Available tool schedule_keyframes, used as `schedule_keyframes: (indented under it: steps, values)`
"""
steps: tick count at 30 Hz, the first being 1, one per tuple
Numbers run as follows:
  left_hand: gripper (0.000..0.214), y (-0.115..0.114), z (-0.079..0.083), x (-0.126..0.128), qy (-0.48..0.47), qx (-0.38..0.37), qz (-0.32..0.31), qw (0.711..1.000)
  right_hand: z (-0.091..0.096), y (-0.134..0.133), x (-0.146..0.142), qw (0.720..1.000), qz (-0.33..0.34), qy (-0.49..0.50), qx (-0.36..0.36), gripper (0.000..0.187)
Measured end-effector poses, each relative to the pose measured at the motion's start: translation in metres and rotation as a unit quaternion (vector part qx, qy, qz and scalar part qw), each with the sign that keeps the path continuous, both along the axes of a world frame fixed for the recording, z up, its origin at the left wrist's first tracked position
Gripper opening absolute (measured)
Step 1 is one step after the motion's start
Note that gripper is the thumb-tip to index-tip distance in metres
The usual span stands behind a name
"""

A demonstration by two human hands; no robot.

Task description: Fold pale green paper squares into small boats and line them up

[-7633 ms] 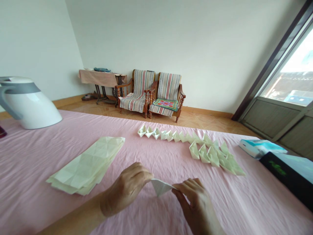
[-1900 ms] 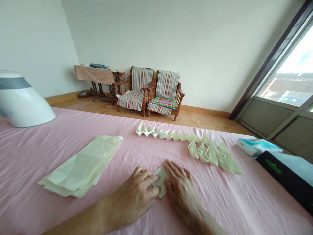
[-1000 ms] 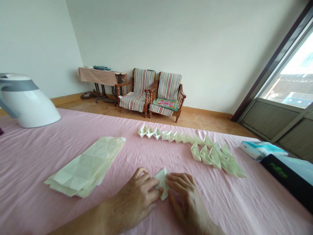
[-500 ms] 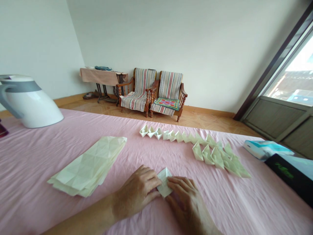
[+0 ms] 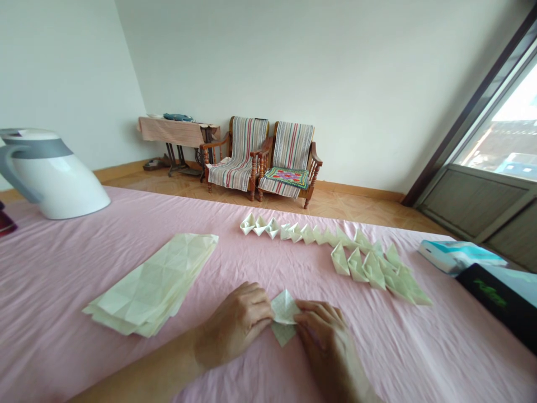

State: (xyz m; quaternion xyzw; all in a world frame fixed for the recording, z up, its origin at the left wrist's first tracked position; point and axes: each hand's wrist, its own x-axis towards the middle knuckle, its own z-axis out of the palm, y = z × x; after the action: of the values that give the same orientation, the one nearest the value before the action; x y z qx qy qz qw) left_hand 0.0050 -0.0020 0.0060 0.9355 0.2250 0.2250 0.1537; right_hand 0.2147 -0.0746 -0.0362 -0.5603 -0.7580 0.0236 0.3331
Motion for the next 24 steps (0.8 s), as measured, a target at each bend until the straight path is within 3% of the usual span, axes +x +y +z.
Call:
schedule_keyframes:
  steps: [6, 10, 24]
  values:
    - [0.012, 0.009, -0.007, 0.001, -0.041, -0.113, 0.09, 0.989, -0.004, 0.006, 0.001, 0.995, -0.064, 0.05, -0.05, 0.016]
    - [0.013, 0.013, -0.011, 0.002, -0.043, -0.116, 0.119, 0.985, -0.002, 0.007, -0.002, 0.989, -0.111, 0.07, -0.068, 0.015]
    - [0.017, 0.009, -0.008, 0.01, -0.018, -0.103, 0.176, 0.979, 0.007, 0.012, -0.01, 0.982, -0.159, 0.058, -0.084, 0.017]
